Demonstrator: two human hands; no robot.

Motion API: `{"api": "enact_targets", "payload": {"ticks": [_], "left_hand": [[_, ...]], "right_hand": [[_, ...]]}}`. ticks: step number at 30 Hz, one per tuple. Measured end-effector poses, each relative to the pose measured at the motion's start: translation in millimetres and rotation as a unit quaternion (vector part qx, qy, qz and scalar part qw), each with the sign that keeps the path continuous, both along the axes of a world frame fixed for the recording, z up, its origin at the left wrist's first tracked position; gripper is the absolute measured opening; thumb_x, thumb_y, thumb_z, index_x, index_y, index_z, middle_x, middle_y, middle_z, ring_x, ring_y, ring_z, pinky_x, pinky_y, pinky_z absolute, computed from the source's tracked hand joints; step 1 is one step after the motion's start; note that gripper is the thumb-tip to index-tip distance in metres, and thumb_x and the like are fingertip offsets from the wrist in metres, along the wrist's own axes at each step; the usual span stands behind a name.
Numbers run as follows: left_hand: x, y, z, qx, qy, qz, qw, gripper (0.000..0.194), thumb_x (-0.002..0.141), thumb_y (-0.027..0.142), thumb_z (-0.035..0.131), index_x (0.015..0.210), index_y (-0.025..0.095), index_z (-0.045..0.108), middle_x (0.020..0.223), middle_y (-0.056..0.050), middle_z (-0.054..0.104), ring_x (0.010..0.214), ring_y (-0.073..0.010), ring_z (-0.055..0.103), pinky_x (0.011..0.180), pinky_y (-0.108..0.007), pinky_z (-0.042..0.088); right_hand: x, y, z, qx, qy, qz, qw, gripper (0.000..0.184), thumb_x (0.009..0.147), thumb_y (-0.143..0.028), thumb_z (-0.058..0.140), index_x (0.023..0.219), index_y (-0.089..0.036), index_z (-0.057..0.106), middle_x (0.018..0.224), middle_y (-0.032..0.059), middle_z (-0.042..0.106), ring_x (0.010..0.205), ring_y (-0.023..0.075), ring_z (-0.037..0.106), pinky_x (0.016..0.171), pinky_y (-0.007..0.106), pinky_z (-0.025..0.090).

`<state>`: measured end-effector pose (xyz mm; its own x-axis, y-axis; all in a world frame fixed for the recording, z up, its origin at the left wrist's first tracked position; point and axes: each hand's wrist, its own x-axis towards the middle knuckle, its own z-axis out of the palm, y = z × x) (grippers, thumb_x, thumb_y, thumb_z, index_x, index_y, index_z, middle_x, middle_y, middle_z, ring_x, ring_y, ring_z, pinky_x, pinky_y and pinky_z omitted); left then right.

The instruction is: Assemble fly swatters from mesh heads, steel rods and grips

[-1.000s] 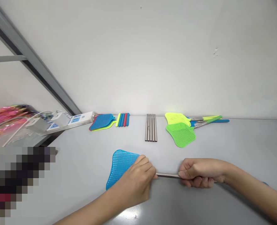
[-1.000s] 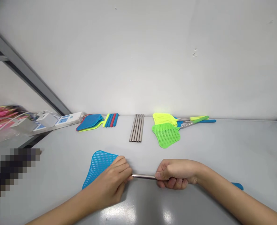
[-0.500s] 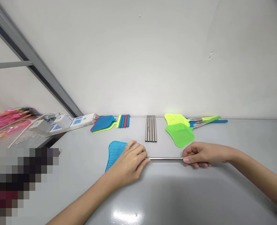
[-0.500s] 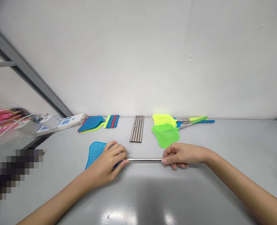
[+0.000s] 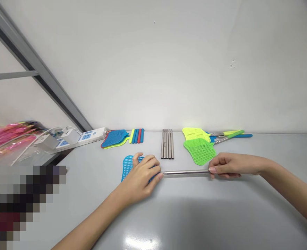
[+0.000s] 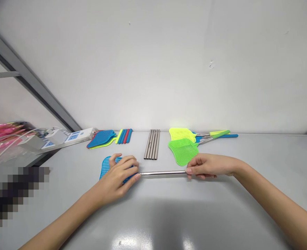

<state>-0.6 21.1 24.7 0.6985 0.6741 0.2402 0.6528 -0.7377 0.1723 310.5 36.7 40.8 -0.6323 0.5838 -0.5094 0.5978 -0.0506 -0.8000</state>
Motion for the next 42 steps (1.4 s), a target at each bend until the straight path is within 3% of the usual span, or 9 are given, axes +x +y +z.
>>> {"api": "enact_targets", "payload": {"ticks": [6,12,20,27,33,42], "left_hand": [[4.5,-10.4,2.9,-0.022,0.019,-0.047,0.998,0.021,0.086,0.016,0.036,0.067,0.018,0.045,0.066,0.001,0.047,0.074,-0.0149,0.041,0.088,-0.040,0.023],[11.9,-22.3,1.1,-0.055,0.053,-0.105,0.992,0.022,0.087,0.016,0.033,0.066,0.017,0.040,0.067,-0.001,0.046,0.068,-0.0151,0.037,0.070,-0.030,0.032],[16.7,-26.8,-2.6,-0.023,0.054,-0.098,0.993,0.021,0.087,0.015,0.032,0.070,0.016,0.045,0.066,-0.002,0.046,0.066,-0.0146,0.035,0.066,-0.031,0.031],[10.9,-17.2,-2.9,0.017,0.040,-0.077,0.996,0.020,0.084,0.011,0.034,0.070,0.015,0.047,0.064,-0.001,0.047,0.065,-0.0148,0.035,0.067,-0.032,0.031],[12.1,-13.9,-5.3,-0.030,0.065,-0.076,0.995,0.019,0.085,0.014,0.036,0.069,0.016,0.044,0.064,-0.001,0.047,0.068,-0.0147,0.037,0.071,-0.031,0.031],[11.9,-10.4,-9.9,-0.070,0.062,-0.077,0.993,0.023,0.089,0.020,0.033,0.067,0.017,0.041,0.064,0.000,0.047,0.068,-0.0147,0.038,0.072,-0.031,0.031]], "right_hand": [[-15.9,-14.7,8.1,-0.006,-0.028,-0.006,1.000,0.037,0.081,-0.050,0.045,0.071,-0.015,0.054,0.061,-0.0023,0.046,0.048,0.0061,0.037,0.042,0.016,0.030],[-22.0,-24.5,8.4,-0.028,-0.039,0.038,0.998,0.037,0.084,-0.047,0.041,0.079,-0.015,0.058,0.055,-0.0050,0.040,0.042,0.0045,0.031,0.039,0.016,0.026],[-23.9,-25.1,1.0,-0.074,-0.007,0.029,0.997,0.037,0.082,-0.048,0.045,0.073,-0.015,0.056,0.048,-0.0068,0.036,0.038,0.0044,0.028,0.037,0.016,0.024],[-38.2,-25.0,-9.0,-0.064,0.056,-0.009,0.996,0.037,0.082,-0.049,0.046,0.074,-0.014,0.055,0.053,-0.0052,0.038,0.043,0.0053,0.033,0.042,0.017,0.027],[-39.1,-27.1,-15.8,0.032,-0.012,-0.019,0.999,0.040,0.083,-0.051,0.041,0.075,-0.016,0.058,0.057,-0.0044,0.036,0.048,0.0067,0.028,0.046,0.020,0.025],[-42.1,-25.2,-12.6,0.008,-0.003,-0.003,1.000,0.039,0.085,-0.048,0.039,0.072,-0.015,0.056,0.053,-0.0063,0.028,0.046,0.0067,0.023,0.044,0.020,0.020]]}}
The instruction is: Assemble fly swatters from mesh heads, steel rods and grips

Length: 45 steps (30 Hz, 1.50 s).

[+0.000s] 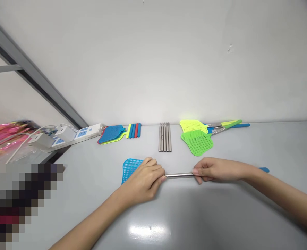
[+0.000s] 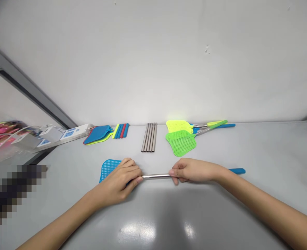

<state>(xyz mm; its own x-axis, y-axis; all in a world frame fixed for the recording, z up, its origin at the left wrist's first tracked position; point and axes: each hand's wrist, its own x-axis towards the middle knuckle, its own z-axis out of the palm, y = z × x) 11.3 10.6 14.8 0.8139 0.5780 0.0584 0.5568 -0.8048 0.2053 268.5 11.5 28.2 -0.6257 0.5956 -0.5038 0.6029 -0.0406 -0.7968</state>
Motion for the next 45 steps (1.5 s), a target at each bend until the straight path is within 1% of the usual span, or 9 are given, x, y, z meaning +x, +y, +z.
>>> {"api": "enact_targets", "payload": {"ticks": [6,11,15,18,22,28,34,39,45], "left_hand": [[1.1,-1.8,-1.6,0.009,0.008,-0.005,1.000,0.024,0.089,0.021,0.033,0.067,0.016,0.043,0.064,0.000,0.046,0.068,-0.0146,0.037,0.071,-0.031,0.032],[0.1,-7.5,-1.8,0.048,-0.014,-0.027,0.998,0.023,0.088,0.018,0.034,0.067,0.015,0.044,0.062,0.000,0.043,0.067,-0.0144,0.035,0.073,-0.032,0.032],[0.4,-12.2,-2.2,0.062,-0.036,-0.041,0.997,0.023,0.086,0.014,0.034,0.067,0.015,0.046,0.061,0.000,0.042,0.063,-0.0138,0.033,0.071,-0.032,0.033],[0.9,-14.4,-2.6,0.070,-0.046,-0.046,0.995,0.023,0.085,0.012,0.035,0.065,0.015,0.046,0.060,0.000,0.041,0.062,-0.0137,0.032,0.069,-0.032,0.033],[0.8,-17.0,-3.4,0.075,-0.054,-0.051,0.994,0.023,0.084,0.010,0.035,0.065,0.015,0.045,0.060,0.000,0.041,0.061,-0.0134,0.033,0.069,-0.031,0.033],[0.9,-20.2,-5.8,0.085,-0.065,-0.055,0.993,0.022,0.084,0.009,0.035,0.065,0.015,0.046,0.061,0.000,0.042,0.061,-0.0131,0.033,0.070,-0.032,0.033],[0.9,-14.5,-2.0,0.076,-0.037,-0.059,0.995,0.025,0.085,0.012,0.034,0.064,0.016,0.047,0.059,0.000,0.043,0.062,-0.0137,0.035,0.074,-0.033,0.032],[2.5,-11.1,5.5,0.036,-0.011,-0.028,0.999,0.025,0.086,0.020,0.036,0.064,0.016,0.048,0.059,0.000,0.046,0.064,-0.0142,0.038,0.077,-0.034,0.031],[3.7,-7.8,0.2,-0.014,-0.020,0.011,1.000,0.026,0.086,0.036,0.043,0.071,0.017,0.053,0.063,0.000,0.049,0.065,-0.0144,0.042,0.074,-0.031,0.031]], "right_hand": [[0.0,2.5,-5.6,-0.026,0.032,-0.008,0.999,0.036,0.084,-0.044,0.044,0.067,-0.014,0.054,0.049,-0.0080,0.025,0.043,0.0053,0.020,0.041,0.020,0.017],[-2.3,-2.7,-9.7,-0.136,0.055,-0.051,0.988,0.037,0.079,-0.047,0.049,0.065,-0.013,0.054,0.046,-0.0079,0.029,0.038,0.0039,0.020,0.035,0.019,0.014],[-3.5,-6.3,-9.9,-0.209,0.045,-0.071,0.974,0.036,0.074,-0.047,0.055,0.063,-0.013,0.053,0.045,-0.0092,0.025,0.038,0.0027,0.016,0.033,0.017,0.009],[-5.2,-6.7,-11.6,-0.251,0.046,-0.072,0.964,0.033,0.075,-0.043,0.056,0.062,-0.013,0.052,0.044,-0.0096,0.023,0.037,0.0022,0.014,0.032,0.016,0.007],[-8.4,-7.3,-12.5,-0.269,0.047,-0.075,0.959,0.028,0.077,-0.036,0.053,0.061,-0.013,0.052,0.042,-0.0099,0.023,0.036,0.0021,0.014,0.030,0.015,0.008],[-10.6,-9.4,-13.3,-0.305,0.056,-0.073,0.948,0.027,0.078,-0.034,0.051,0.061,-0.013,0.052,0.040,-0.0104,0.024,0.033,0.0017,0.012,0.027,0.013,0.008],[-10.6,-7.8,-18.2,-0.301,0.075,-0.081,0.947,0.028,0.076,-0.038,0.056,0.064,-0.013,0.055,0.042,-0.0097,0.028,0.033,0.0012,0.015,0.028,0.013,0.008],[-8.6,-6.8,-20.8,-0.273,0.110,-0.079,0.952,0.032,0.075,-0.042,0.057,0.072,-0.011,0.061,0.045,-0.0086,0.033,0.034,0.0007,0.016,0.029,0.015,0.009],[-10.1,-9.6,-19.8,-0.197,0.096,-0.070,0.973,0.043,0.079,-0.048,0.049,0.081,-0.008,0.065,0.047,-0.0046,0.043,0.035,0.0024,0.030,0.031,0.015,0.020]]}}
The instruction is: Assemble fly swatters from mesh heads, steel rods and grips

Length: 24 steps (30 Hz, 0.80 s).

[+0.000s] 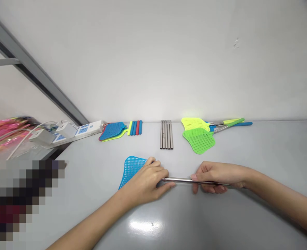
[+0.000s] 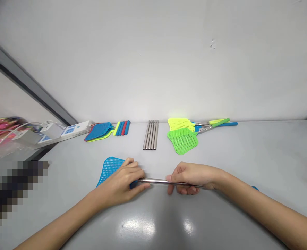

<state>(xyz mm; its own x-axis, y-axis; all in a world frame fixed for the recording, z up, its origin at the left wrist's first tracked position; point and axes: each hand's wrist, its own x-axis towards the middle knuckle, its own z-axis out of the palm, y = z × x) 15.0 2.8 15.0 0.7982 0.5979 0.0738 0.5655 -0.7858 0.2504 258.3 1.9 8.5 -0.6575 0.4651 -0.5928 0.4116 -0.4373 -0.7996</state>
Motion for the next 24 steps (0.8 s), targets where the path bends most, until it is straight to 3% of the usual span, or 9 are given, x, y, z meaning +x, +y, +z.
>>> {"api": "enact_targets", "payload": {"ticks": [6,14,24], "left_hand": [[-1.5,4.4,0.9,-0.017,0.013,-0.020,1.000,0.025,0.092,0.031,0.033,0.090,0.021,0.056,0.067,0.001,0.056,0.068,-0.0149,0.044,0.076,-0.033,0.028],[-18.3,26.1,-1.0,0.002,-0.011,0.029,1.000,0.021,0.092,0.020,0.029,0.091,0.018,0.050,0.076,0.000,0.054,0.070,-0.0136,0.047,0.083,-0.034,0.029],[-16.5,15.5,-5.1,-0.007,0.037,0.029,0.999,0.023,0.092,0.025,0.028,0.074,0.019,0.039,0.065,0.003,0.048,0.060,-0.0135,0.044,0.067,-0.028,0.035]], "right_hand": [[14.1,9.5,11.3,0.067,-0.060,0.034,0.995,0.045,0.079,-0.053,0.047,0.091,-0.012,0.061,0.058,0.0008,0.057,0.039,0.0051,0.043,0.035,0.015,0.033],[41.4,27.8,20.0,0.143,-0.071,0.046,0.986,0.038,0.083,-0.047,0.045,0.081,-0.012,0.058,0.059,-0.0034,0.043,0.042,0.0038,0.032,0.039,0.017,0.027],[36.4,23.0,9.3,0.054,-0.045,0.042,0.997,0.036,0.080,-0.046,0.049,0.074,-0.012,0.057,0.053,-0.0067,0.034,0.038,0.0025,0.022,0.035,0.018,0.015]]}}
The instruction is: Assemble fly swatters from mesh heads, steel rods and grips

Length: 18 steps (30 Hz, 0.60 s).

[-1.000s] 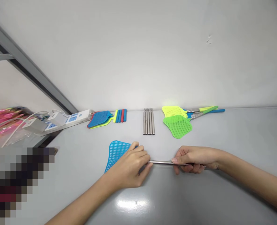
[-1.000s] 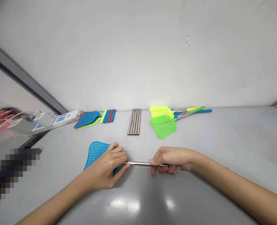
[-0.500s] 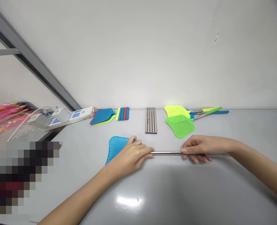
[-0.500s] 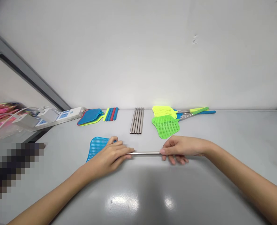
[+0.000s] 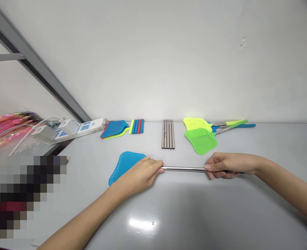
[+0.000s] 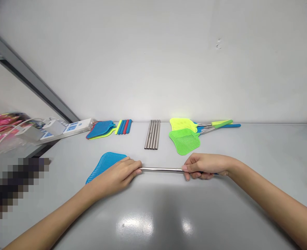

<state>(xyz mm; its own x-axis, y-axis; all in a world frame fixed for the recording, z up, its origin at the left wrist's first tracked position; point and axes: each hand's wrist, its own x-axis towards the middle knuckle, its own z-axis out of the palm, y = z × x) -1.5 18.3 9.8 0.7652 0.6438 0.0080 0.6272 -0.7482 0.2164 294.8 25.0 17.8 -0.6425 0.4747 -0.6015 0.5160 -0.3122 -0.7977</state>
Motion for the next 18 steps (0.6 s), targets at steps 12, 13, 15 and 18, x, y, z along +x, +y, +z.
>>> {"api": "enact_targets", "payload": {"ticks": [12,13,15,18], "left_hand": [[3.6,-5.7,-8.5,0.046,-0.015,-0.016,0.999,0.024,0.092,0.026,0.030,0.071,0.019,0.041,0.064,0.001,0.052,0.057,-0.0146,0.047,0.061,-0.028,0.036],[3.5,-6.3,-9.2,0.052,-0.017,-0.016,0.998,0.024,0.092,0.026,0.030,0.071,0.019,0.041,0.064,0.000,0.053,0.057,-0.0148,0.047,0.060,-0.028,0.036],[3.6,-7.6,-10.1,0.057,-0.016,-0.017,0.998,0.024,0.092,0.026,0.031,0.071,0.019,0.041,0.065,0.000,0.053,0.057,-0.0148,0.047,0.060,-0.029,0.036],[5.3,-10.3,-10.5,0.060,-0.005,-0.015,0.998,0.023,0.092,0.025,0.031,0.071,0.019,0.040,0.064,0.000,0.053,0.056,-0.0147,0.046,0.060,-0.029,0.036]], "right_hand": [[-7.5,-14.8,6.6,-0.059,-0.011,-0.052,0.997,0.032,0.079,-0.042,0.051,0.068,-0.012,0.055,0.047,-0.0078,0.031,0.034,0.0019,0.018,0.030,0.017,0.008],[-8.1,-15.0,5.4,-0.073,-0.011,-0.055,0.996,0.032,0.079,-0.043,0.051,0.067,-0.013,0.054,0.047,-0.0079,0.030,0.034,0.0019,0.017,0.029,0.017,0.008],[-9.2,-15.2,2.8,-0.095,-0.012,-0.060,0.994,0.032,0.078,-0.043,0.051,0.066,-0.013,0.053,0.046,-0.0081,0.030,0.034,0.0019,0.016,0.029,0.016,0.007],[-11.5,-15.6,-1.0,-0.115,-0.008,-0.063,0.991,0.030,0.078,-0.040,0.051,0.065,-0.014,0.052,0.046,-0.0082,0.029,0.034,0.0019,0.016,0.028,0.015,0.006]]}}
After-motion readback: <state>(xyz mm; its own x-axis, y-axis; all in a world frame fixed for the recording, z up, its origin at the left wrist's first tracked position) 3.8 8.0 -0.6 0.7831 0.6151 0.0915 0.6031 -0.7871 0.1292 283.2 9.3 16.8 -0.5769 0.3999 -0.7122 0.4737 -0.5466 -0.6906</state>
